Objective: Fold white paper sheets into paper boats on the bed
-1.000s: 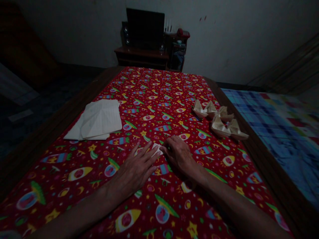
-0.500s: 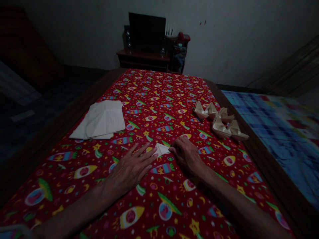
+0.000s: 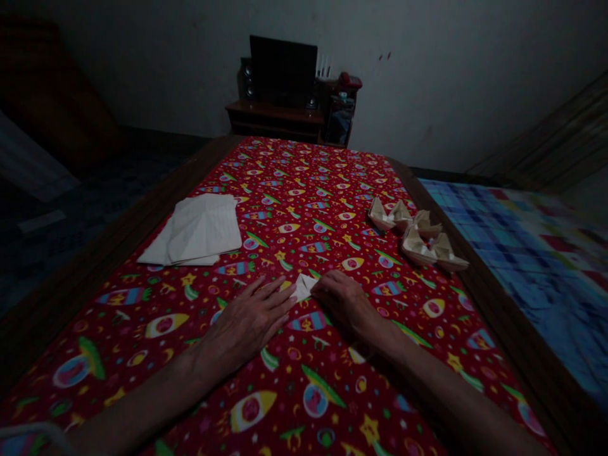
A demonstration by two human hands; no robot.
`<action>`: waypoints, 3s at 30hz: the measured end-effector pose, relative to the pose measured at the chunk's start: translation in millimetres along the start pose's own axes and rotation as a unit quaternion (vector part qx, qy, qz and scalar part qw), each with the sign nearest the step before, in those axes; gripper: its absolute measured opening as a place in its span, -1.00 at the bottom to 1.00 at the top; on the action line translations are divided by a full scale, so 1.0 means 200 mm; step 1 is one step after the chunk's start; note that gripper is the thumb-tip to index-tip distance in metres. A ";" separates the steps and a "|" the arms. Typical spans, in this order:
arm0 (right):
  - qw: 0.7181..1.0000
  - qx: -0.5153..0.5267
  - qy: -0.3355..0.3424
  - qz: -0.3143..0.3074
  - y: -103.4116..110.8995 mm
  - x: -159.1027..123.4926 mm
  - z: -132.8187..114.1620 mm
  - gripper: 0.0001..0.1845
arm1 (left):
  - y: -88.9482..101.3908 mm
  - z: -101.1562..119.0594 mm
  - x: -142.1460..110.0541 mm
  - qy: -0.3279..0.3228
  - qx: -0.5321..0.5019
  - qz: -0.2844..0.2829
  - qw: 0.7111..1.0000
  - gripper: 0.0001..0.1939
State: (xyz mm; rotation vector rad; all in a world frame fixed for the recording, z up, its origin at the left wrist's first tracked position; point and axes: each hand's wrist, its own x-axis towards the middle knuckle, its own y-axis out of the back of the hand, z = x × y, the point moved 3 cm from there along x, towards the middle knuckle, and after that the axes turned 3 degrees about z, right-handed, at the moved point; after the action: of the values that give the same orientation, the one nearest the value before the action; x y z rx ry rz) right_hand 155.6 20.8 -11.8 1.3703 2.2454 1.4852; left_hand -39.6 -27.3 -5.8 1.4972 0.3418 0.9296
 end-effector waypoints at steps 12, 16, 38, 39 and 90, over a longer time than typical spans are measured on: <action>0.988 -0.120 0.094 -0.020 -0.01 0.04 0.00 -0.83 | 0.00 -0.05 -0.02 0.033 -0.100 0.067 0.992 -0.68; 0.982 -0.141 0.118 -0.034 0.01 0.05 -0.02 -0.81 | -0.02 -0.06 0.00 0.056 -0.140 0.085 0.985 -0.60; 0.987 -0.089 -0.001 0.135 -0.02 0.04 -0.03 -0.90 | -0.16 0.02 0.32 0.198 -0.218 0.124 0.947 -0.45; 0.987 -0.083 -0.002 0.135 -0.01 0.04 -0.03 -0.89 | -0.17 0.02 0.32 0.192 -0.223 0.128 0.947 -0.46; 0.969 -0.233 -0.045 0.067 -0.05 0.03 0.02 -0.89 | -0.09 -0.02 0.32 -0.016 -0.012 0.047 0.999 -0.79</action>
State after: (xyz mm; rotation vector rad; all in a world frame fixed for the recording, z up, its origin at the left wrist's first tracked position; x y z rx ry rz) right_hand 147.6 26.3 -19.3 1.4159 1.6292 1.8004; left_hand 2.7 23.2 -2.0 1.5150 0.2374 0.9785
